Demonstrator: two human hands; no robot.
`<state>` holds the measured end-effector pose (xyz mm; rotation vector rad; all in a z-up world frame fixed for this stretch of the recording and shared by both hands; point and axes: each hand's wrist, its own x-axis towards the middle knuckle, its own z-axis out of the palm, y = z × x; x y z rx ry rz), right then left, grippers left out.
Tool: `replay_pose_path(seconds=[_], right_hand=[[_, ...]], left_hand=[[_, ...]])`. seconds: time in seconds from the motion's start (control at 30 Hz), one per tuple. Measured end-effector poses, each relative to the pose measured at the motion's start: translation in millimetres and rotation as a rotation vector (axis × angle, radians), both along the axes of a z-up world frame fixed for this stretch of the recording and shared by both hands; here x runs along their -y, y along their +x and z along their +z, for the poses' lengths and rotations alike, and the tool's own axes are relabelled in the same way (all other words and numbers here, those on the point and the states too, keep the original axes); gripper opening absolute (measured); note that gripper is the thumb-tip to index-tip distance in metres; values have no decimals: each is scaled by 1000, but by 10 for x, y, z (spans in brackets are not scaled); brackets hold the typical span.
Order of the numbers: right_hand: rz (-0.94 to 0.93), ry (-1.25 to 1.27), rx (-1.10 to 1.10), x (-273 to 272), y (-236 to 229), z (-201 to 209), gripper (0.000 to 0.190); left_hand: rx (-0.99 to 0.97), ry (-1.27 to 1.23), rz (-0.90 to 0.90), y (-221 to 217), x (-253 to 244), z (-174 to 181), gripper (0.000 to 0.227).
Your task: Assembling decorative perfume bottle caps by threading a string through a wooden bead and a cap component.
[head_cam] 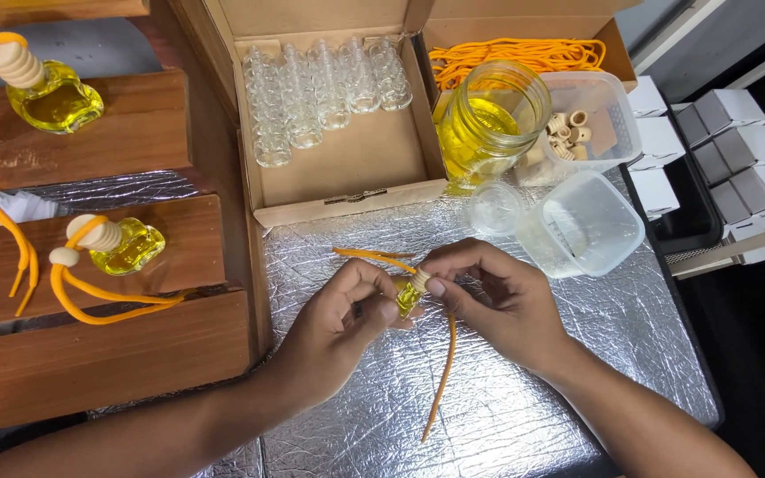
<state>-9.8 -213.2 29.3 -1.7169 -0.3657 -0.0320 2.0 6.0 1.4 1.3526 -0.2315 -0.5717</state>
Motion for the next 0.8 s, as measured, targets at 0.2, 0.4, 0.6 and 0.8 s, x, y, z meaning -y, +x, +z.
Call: replay_pose_path(seconds=[0.2, 0.4, 0.6, 0.8], right_hand=[[-6, 8, 1, -16, -14, 22, 21], [16, 18, -11, -17, -15, 6, 20], [-4, 8, -25, -3, -19, 10, 19], [30, 69, -79, -31, -10, -35, 18]], left_hand=[[-71, 131, 8, 28, 31, 117, 45], [-144, 42, -3, 20, 67, 22, 42], [-206, -71, 33, 31, 60, -38, 36], [-185, -64, 39, 20, 33, 39, 30]])
